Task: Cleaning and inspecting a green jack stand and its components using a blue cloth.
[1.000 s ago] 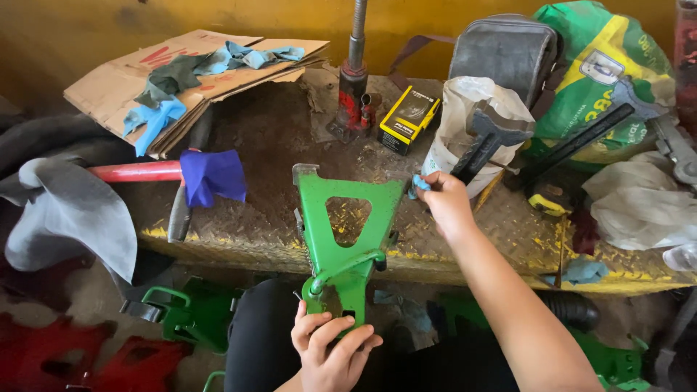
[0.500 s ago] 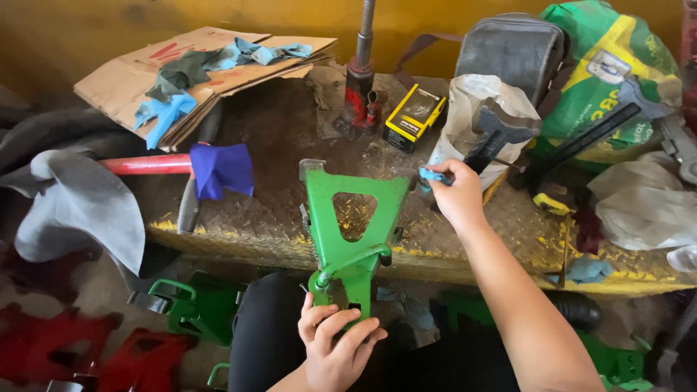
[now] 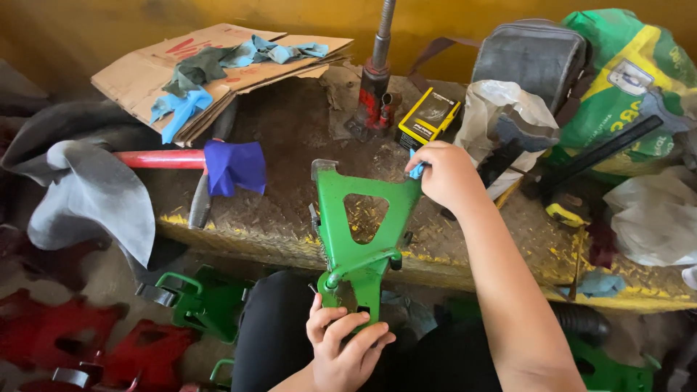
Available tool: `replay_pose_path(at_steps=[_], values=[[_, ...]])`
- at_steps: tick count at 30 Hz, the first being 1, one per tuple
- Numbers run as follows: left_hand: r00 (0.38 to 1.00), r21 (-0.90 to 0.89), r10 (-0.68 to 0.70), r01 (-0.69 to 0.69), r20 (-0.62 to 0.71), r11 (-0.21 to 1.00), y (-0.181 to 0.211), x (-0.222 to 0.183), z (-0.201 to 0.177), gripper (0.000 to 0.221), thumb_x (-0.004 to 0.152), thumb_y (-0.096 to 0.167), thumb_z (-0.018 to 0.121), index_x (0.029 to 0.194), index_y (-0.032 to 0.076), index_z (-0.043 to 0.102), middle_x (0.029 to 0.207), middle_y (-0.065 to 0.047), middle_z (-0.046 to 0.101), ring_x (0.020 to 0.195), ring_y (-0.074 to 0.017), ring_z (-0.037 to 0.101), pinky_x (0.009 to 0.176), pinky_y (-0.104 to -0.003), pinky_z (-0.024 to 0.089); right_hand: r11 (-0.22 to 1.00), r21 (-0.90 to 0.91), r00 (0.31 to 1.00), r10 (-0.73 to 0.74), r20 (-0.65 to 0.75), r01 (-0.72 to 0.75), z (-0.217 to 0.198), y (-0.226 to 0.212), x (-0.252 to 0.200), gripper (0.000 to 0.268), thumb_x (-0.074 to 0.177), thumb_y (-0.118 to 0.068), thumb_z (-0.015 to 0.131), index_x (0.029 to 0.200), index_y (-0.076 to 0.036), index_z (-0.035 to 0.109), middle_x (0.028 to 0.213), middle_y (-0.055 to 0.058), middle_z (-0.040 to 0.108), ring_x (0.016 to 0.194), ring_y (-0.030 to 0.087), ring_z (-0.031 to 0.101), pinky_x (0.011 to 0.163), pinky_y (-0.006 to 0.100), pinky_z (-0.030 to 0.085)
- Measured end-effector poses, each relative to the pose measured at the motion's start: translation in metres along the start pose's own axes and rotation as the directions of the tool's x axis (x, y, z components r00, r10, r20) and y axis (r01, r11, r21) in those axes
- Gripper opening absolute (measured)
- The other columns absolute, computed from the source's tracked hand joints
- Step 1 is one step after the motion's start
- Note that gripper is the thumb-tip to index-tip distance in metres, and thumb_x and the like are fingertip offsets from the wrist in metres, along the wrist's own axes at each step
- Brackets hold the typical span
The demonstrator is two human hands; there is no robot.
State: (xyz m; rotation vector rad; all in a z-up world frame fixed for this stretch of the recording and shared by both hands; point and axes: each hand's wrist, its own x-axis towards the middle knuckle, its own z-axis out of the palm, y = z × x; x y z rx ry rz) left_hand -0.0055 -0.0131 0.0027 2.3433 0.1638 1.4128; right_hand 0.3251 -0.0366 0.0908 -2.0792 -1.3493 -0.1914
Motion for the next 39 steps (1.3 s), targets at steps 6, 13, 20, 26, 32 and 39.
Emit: replay_pose_path(at_steps=[6, 13, 20, 26, 32, 39], values=[[0.996, 0.01, 0.074, -0.074, -0.039, 0.997, -0.005, 0.003, 0.0, 0.033, 0.074, 0.035, 0.091, 0.103, 0.029, 0.076, 0.113, 0.005, 0.062, 0.11, -0.0254, 0.051, 0.112, -0.059, 0.037, 0.999, 0.032, 0.994, -0.013, 0.106, 0.01, 0.023, -0.012, 0.018, 0.032, 0.072, 0.013, 0.055, 0.083, -0.009, 0.075, 0.089, 0.013, 0.072, 0.085, 0.034, 0.069, 0.075, 0.041, 0.056], [0.977, 0.06, 0.161, -0.154, -0.14, 0.986, -0.02, -0.008, 0.016, 0.03, 0.079, 0.044, 0.089, 0.104, 0.035, 0.076, 0.112, 0.007, 0.061, 0.109, -0.0222, 0.052, 0.109, -0.056, 0.042, 0.971, 0.235, 0.998, -0.038, -0.047, 0.048, 0.056, -0.053, 0.06, 0.031, 0.072, 0.01, 0.059, 0.088, -0.009, 0.077, 0.091, 0.013, 0.072, 0.085, 0.031, 0.071, 0.076, 0.038, 0.057], [0.983, 0.085, 0.157, -0.149, -0.094, 0.985, -0.019, -0.012, 0.016, 0.031, 0.082, 0.048, 0.087, 0.11, 0.04, 0.076, 0.111, 0.01, 0.062, 0.11, -0.0186, 0.053, 0.109, -0.055, 0.044, 0.965, 0.203, 0.959, -0.206, 0.195, 0.166, 0.101, -0.07, 0.104, 0.023, 0.071, 0.005, 0.066, 0.083, -0.01, 0.079, 0.09, 0.012, 0.073, 0.088, 0.032, 0.071, 0.079, 0.04, 0.056], [0.982, 0.108, 0.156, -0.144, -0.107, 0.984, -0.018, -0.008, 0.017, 0.031, 0.085, 0.049, 0.09, 0.11, 0.041, 0.073, 0.112, 0.011, 0.061, 0.109, -0.0171, 0.055, 0.11, -0.053, 0.044, 0.937, 0.044, 0.851, -0.333, 0.406, 0.345, 0.119, -0.099, 0.122, 0.013, 0.068, -0.001, 0.071, 0.077, -0.007, 0.078, 0.085, 0.014, 0.073, 0.087, 0.034, 0.07, 0.076, 0.043, 0.056], [0.982, 0.095, 0.178, -0.171, -0.069, 0.981, -0.019, -0.008, 0.013, 0.032, 0.084, 0.047, 0.089, 0.112, 0.039, 0.074, 0.113, 0.009, 0.062, 0.11, -0.0186, 0.055, 0.111, -0.054, 0.043, 0.738, -0.337, 0.715, -0.272, 0.644, 0.584, 0.163, -0.115, 0.127, 0.011, 0.074, -0.006, 0.067, 0.079, -0.002, 0.076, 0.084, 0.02, 0.073, 0.081, 0.039, 0.072, 0.07, 0.047, 0.059], [0.983, 0.092, 0.177, -0.173, -0.046, 0.981, -0.019, -0.007, 0.007, 0.033, 0.087, 0.045, 0.09, 0.115, 0.04, 0.073, 0.116, 0.009, 0.061, 0.111, -0.0189, 0.056, 0.114, -0.054, 0.044, 0.785, -0.349, 0.739, -0.197, 0.644, 0.513, 0.167, -0.126, 0.127, 0.014, 0.074, -0.006, 0.065, 0.08, -0.002, 0.077, 0.085, 0.021, 0.073, 0.083, 0.04, 0.074, 0.07, 0.049, 0.06]])
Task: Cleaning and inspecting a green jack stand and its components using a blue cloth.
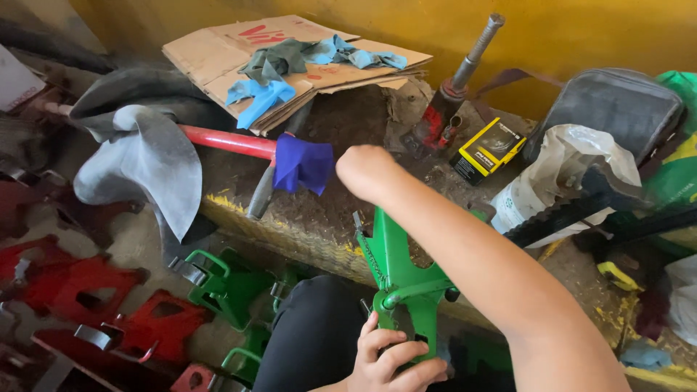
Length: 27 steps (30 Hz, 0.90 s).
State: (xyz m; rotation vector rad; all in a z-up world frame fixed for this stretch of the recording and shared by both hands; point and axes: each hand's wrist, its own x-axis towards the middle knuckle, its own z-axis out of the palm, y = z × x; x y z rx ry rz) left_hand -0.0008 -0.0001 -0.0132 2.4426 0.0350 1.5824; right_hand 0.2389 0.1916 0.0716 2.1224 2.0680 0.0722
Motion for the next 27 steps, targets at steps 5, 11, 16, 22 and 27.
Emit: replay_pose_path(at_steps=[5, 11, 16, 22, 27], values=[[1.0, -0.042, -0.01, 0.01, -0.002, 0.999, 0.001, 0.009, -0.004, 0.035, 0.085, 0.041, 0.09, 0.115, 0.037, 0.073, 0.117, 0.008, 0.062, 0.113, -0.021, 0.055, 0.114, -0.055, 0.043, 0.982, 0.12, 0.989, 0.146, -0.002, -0.144, -0.019, 0.05, -0.047, 0.011, 0.072, -0.007, 0.072, 0.081, -0.006, 0.078, 0.083, 0.021, 0.072, 0.08, 0.039, 0.072, 0.072, 0.047, 0.059], [0.99, -0.108, -0.052, 0.066, 0.134, 0.992, 0.002, 0.045, -0.018, 0.037, 0.083, 0.034, 0.088, 0.117, 0.027, 0.073, 0.121, 0.002, 0.059, 0.117, -0.0261, 0.052, 0.117, -0.059, 0.037, 0.769, 0.582, 0.877, 0.443, -0.188, -0.264, -0.004, 0.088, -0.162, 0.019, 0.069, -0.006, 0.074, 0.085, -0.013, 0.081, 0.087, 0.011, 0.077, 0.084, 0.029, 0.074, 0.076, 0.04, 0.057], [0.969, -0.158, -0.125, 0.16, 0.214, 0.974, -0.003, 0.094, -0.012, 0.04, 0.083, 0.032, 0.085, 0.119, 0.021, 0.07, 0.121, -0.003, 0.058, 0.117, -0.031, 0.052, 0.117, -0.062, 0.036, 0.427, 0.773, 0.622, 0.781, -0.054, -0.469, 0.024, 0.099, -0.268, 0.018, 0.084, -0.006, 0.076, 0.1, -0.012, 0.08, 0.091, 0.009, 0.079, 0.078, 0.019, 0.073, 0.073, 0.035, 0.055], [0.954, -0.116, -0.195, 0.225, 0.226, 0.967, -0.032, 0.165, 0.03, 0.042, 0.082, 0.028, 0.084, 0.119, 0.016, 0.065, 0.117, -0.009, 0.055, 0.115, -0.0354, 0.052, 0.109, -0.054, 0.041, 0.239, 0.971, 0.495, 0.841, -0.219, 0.025, 0.056, 0.109, -0.305, 0.022, 0.084, 0.006, 0.069, 0.104, -0.002, 0.074, 0.107, 0.005, 0.077, 0.096, 0.01, 0.072, 0.089, 0.026, 0.057], [0.948, -0.03, -0.234, 0.246, 0.218, 0.969, -0.072, 0.199, 0.086, 0.045, 0.078, 0.031, 0.085, 0.116, 0.015, 0.067, 0.116, -0.009, 0.058, 0.109, -0.0366, 0.052, 0.096, -0.046, 0.045, 0.392, 0.895, 0.54, 0.81, -0.227, -0.212, 0.045, 0.09, -0.285, 0.026, 0.082, 0.011, 0.069, 0.103, -0.002, 0.077, 0.102, 0.008, 0.077, 0.09, 0.013, 0.07, 0.081, 0.026, 0.054]])
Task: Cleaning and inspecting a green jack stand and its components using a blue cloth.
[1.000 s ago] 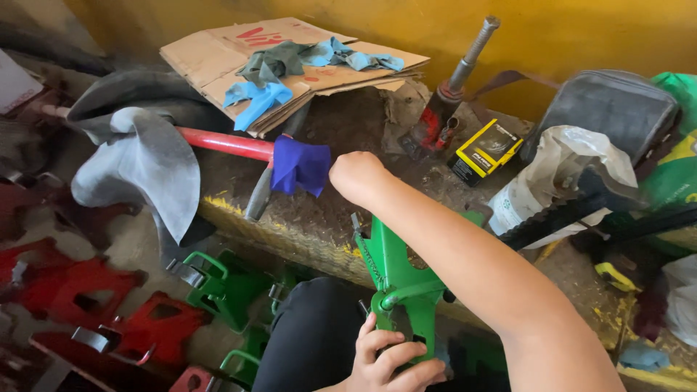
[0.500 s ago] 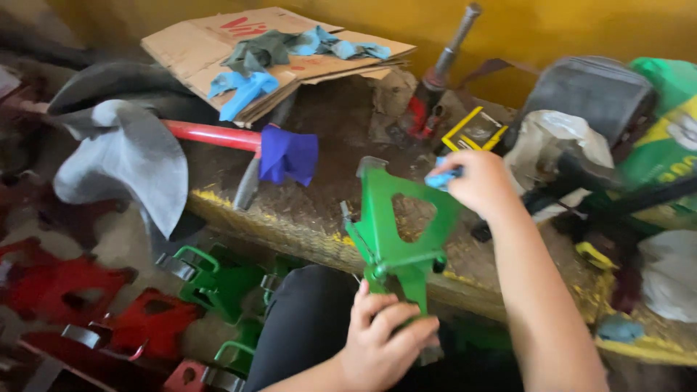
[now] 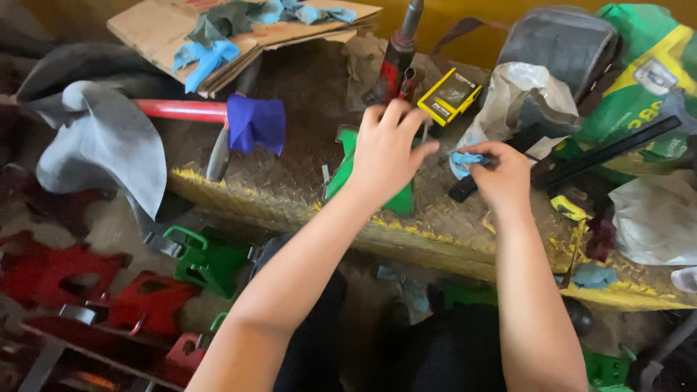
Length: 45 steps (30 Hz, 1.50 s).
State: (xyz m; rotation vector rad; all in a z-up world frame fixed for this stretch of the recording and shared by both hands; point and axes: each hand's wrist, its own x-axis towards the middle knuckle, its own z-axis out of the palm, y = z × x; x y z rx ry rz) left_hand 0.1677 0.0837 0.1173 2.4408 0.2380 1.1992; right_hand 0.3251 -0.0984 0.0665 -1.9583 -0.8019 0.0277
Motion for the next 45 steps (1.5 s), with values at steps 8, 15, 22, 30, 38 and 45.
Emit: replay_pose_path(at_steps=[8, 15, 22, 30, 38, 45], values=[[0.982, 0.103, -0.084, 0.067, 0.171, 0.992, -0.036, 0.04, 0.054, 0.041, 0.089, 0.046, 0.076, 0.115, 0.016, 0.069, 0.112, -0.007, 0.062, 0.106, -0.0326, 0.059, 0.094, -0.047, 0.046, 0.99, 0.137, 1.0, -0.021, 0.021, 0.018, 0.026, 0.011, 0.001, 0.029, 0.082, 0.012, 0.065, 0.105, -0.002, 0.076, 0.103, 0.007, 0.075, 0.093, 0.012, 0.069, 0.081, 0.025, 0.054], [0.986, -0.386, 0.114, -0.058, 0.124, 0.921, -0.062, 0.031, 0.019, 0.047, 0.105, 0.029, 0.064, 0.143, 0.003, 0.055, 0.134, -0.016, 0.06, 0.128, -0.0367, 0.054, 0.112, -0.051, 0.037, 0.98, 0.131, 0.985, -0.16, 0.059, 0.152, 0.059, -0.018, -0.008, 0.041, 0.085, 0.007, 0.07, 0.124, -0.006, 0.066, 0.117, 0.01, 0.075, 0.099, 0.014, 0.071, 0.081, 0.027, 0.058], [0.874, 0.092, -0.411, 0.401, 0.26, 0.911, -0.197, -0.016, 0.026, 0.024, 0.098, 0.024, 0.069, 0.108, 0.003, 0.075, 0.108, -0.022, 0.072, 0.107, -0.0397, 0.068, 0.094, -0.046, 0.054, 0.99, 0.004, 0.972, -0.143, 0.186, 0.144, 0.073, -0.015, -0.012, 0.076, 0.081, 0.001, 0.078, 0.147, -0.011, 0.041, 0.099, 0.013, 0.073, 0.083, 0.022, 0.075, 0.071, 0.033, 0.059], [0.295, 0.673, -0.801, 0.436, 0.521, 0.598, -0.201, -0.021, 0.049, 0.048, 0.081, 0.042, 0.082, 0.118, 0.012, 0.074, 0.125, -0.011, 0.07, 0.117, -0.0309, 0.067, 0.093, -0.044, 0.056, 0.985, -0.036, 0.975, -0.163, 0.153, 0.17, 0.077, -0.025, -0.011, 0.077, 0.084, 0.0, 0.078, 0.149, -0.006, 0.036, 0.095, 0.011, 0.074, 0.075, 0.023, 0.074, 0.068, 0.034, 0.058], [0.176, 0.717, -0.743, 0.195, 0.645, 0.669, -0.218, -0.035, 0.069, 0.034, 0.087, 0.028, 0.076, 0.117, 0.014, 0.079, 0.122, -0.009, 0.076, 0.112, -0.0295, 0.073, 0.088, -0.044, 0.058, 0.982, -0.054, 0.971, -0.167, 0.171, 0.179, 0.074, -0.022, -0.011, 0.073, 0.083, 0.0, 0.078, 0.146, -0.005, 0.041, 0.096, 0.011, 0.074, 0.076, 0.022, 0.075, 0.068, 0.032, 0.058], [0.051, 0.718, -0.722, 0.076, 0.69, 0.692, -0.209, -0.036, 0.068, 0.042, 0.085, 0.037, 0.084, 0.12, 0.014, 0.077, 0.122, -0.007, 0.075, 0.111, -0.0288, 0.072, 0.091, -0.045, 0.056, 0.978, -0.069, 0.969, -0.185, 0.166, 0.199, 0.074, -0.019, -0.011, 0.069, 0.084, -0.001, 0.08, 0.143, -0.005, 0.044, 0.097, 0.011, 0.075, 0.078, 0.021, 0.075, 0.068, 0.032, 0.058]])
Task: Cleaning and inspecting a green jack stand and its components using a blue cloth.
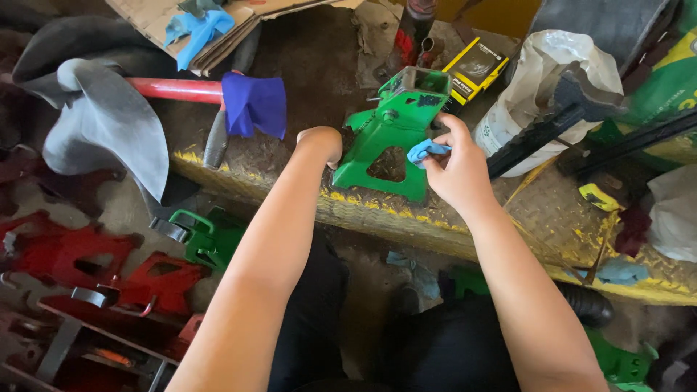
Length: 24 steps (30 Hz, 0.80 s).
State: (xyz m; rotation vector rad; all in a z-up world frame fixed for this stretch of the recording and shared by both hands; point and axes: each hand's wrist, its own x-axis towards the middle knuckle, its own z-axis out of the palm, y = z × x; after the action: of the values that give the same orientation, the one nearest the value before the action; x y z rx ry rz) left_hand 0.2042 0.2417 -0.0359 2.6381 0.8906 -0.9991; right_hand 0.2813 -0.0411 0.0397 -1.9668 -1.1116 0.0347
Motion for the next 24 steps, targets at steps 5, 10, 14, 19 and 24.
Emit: replay_pose_path(at_steps=[5, 10, 14, 19, 24], values=[[0.998, -0.002, 0.065, -0.065, -0.026, 0.998, -0.001, -0.008, -0.003, 0.041, 0.083, 0.035, 0.085, 0.117, 0.014, 0.078, 0.119, -0.007, 0.076, 0.11, -0.0273, 0.072, 0.089, -0.045, 0.057, 1.0, 0.01, 1.0, -0.007, -0.011, 0.007, 0.003, -0.007, -0.003, 0.078, 0.084, 0.001, 0.079, 0.149, -0.005, 0.036, 0.096, 0.013, 0.074, 0.078, 0.022, 0.075, 0.068, 0.033, 0.058], [0.993, -0.018, 0.112, -0.113, -0.026, 0.993, -0.004, -0.012, -0.003, 0.037, 0.083, 0.032, 0.083, 0.115, 0.014, 0.079, 0.114, -0.008, 0.077, 0.107, -0.0271, 0.074, 0.087, -0.045, 0.057, 0.996, 0.084, 0.999, 0.036, 0.006, -0.037, 0.012, -0.005, -0.003, 0.09, 0.085, 0.002, 0.077, 0.158, -0.006, 0.024, 0.096, 0.013, 0.073, 0.078, 0.023, 0.076, 0.071, 0.033, 0.059], [0.979, -0.025, 0.16, -0.165, -0.124, 0.986, -0.007, -0.012, -0.004, 0.031, 0.083, 0.023, 0.077, 0.112, 0.015, 0.079, 0.111, -0.011, 0.076, 0.106, -0.0315, 0.073, 0.085, -0.046, 0.057, 0.995, 0.077, 0.997, 0.06, 0.048, -0.064, 0.024, 0.003, -0.003, 0.096, 0.085, 0.001, 0.078, 0.16, -0.007, 0.018, 0.094, 0.012, 0.075, 0.08, 0.023, 0.076, 0.074, 0.033, 0.059], [0.911, -0.104, 0.202, -0.254, -0.358, 0.961, 0.001, -0.026, -0.015, 0.032, 0.083, 0.012, 0.066, 0.111, 0.022, 0.077, 0.111, -0.012, 0.075, 0.106, -0.0354, 0.07, 0.082, -0.048, 0.058, 0.992, 0.081, 0.994, 0.087, 0.067, -0.092, 0.03, 0.005, -0.002, 0.103, 0.082, -0.002, 0.081, 0.161, -0.01, 0.017, 0.09, 0.013, 0.074, 0.079, 0.023, 0.075, 0.074, 0.034, 0.057], [0.911, -0.131, 0.112, -0.177, -0.396, 0.975, -0.002, -0.014, -0.011, 0.029, 0.084, 0.011, 0.065, 0.11, 0.019, 0.077, 0.113, -0.01, 0.073, 0.108, -0.034, 0.069, 0.083, -0.048, 0.059, 0.983, 0.101, 0.986, 0.143, 0.087, -0.152, 0.024, -0.007, 0.0, 0.099, 0.084, -0.001, 0.078, 0.163, -0.01, 0.018, 0.092, 0.012, 0.075, 0.079, 0.019, 0.074, 0.073, 0.032, 0.057]])
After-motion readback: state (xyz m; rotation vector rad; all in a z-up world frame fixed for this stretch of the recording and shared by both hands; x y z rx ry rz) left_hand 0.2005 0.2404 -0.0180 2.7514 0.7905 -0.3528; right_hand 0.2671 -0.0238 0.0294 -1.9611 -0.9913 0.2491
